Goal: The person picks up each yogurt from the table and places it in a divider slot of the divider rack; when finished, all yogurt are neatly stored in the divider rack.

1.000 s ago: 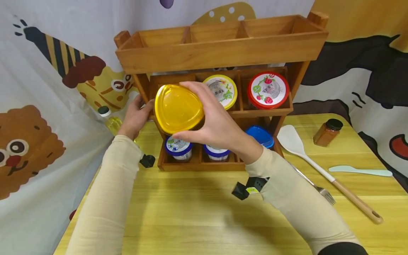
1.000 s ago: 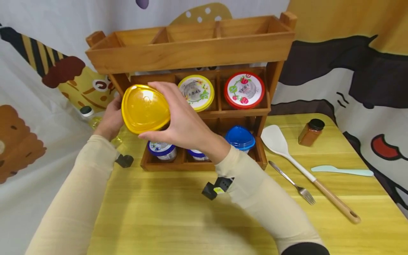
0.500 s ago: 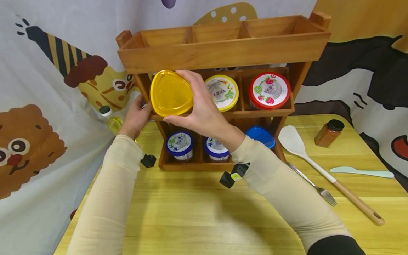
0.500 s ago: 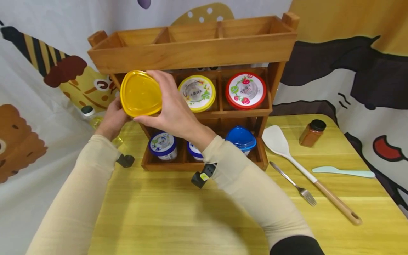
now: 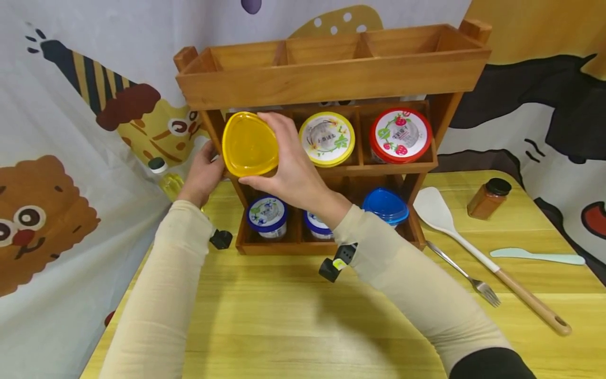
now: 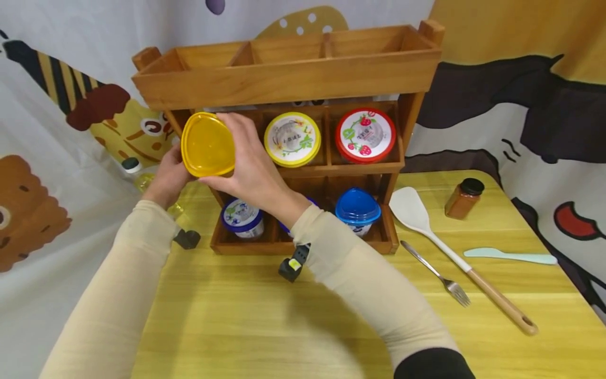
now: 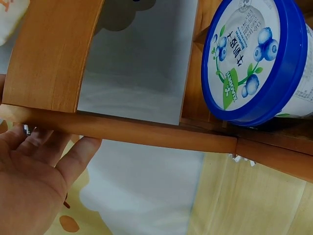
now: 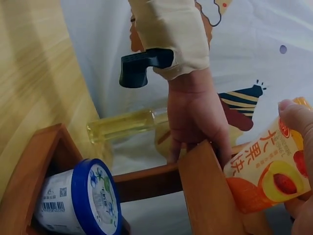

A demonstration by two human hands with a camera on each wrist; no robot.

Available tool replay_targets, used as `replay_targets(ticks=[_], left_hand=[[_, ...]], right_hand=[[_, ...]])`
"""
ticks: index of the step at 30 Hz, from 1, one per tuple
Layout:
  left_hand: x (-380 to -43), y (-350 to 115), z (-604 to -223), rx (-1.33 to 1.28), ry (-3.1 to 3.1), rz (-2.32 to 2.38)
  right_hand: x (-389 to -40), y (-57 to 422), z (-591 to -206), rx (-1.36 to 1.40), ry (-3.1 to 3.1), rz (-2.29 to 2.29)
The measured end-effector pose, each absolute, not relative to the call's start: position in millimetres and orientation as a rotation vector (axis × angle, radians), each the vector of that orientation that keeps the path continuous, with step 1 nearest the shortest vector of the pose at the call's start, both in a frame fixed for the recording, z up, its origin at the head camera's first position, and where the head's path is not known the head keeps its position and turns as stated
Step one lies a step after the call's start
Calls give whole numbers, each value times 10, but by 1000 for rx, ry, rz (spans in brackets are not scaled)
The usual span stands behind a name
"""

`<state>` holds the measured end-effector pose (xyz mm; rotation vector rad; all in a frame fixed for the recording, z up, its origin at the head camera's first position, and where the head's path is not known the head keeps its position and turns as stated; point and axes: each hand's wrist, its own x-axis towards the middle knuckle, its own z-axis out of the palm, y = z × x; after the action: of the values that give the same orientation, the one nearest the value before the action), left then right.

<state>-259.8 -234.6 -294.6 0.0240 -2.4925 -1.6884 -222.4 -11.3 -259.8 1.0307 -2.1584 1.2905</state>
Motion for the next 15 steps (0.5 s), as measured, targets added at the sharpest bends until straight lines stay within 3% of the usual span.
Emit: replay_targets(ticks=[15], left_hand=[[-2597, -2347, -2941, 21, -2496, -1693]], right_hand=[[-2333, -312, -2687, 780, -2318, 1223]])
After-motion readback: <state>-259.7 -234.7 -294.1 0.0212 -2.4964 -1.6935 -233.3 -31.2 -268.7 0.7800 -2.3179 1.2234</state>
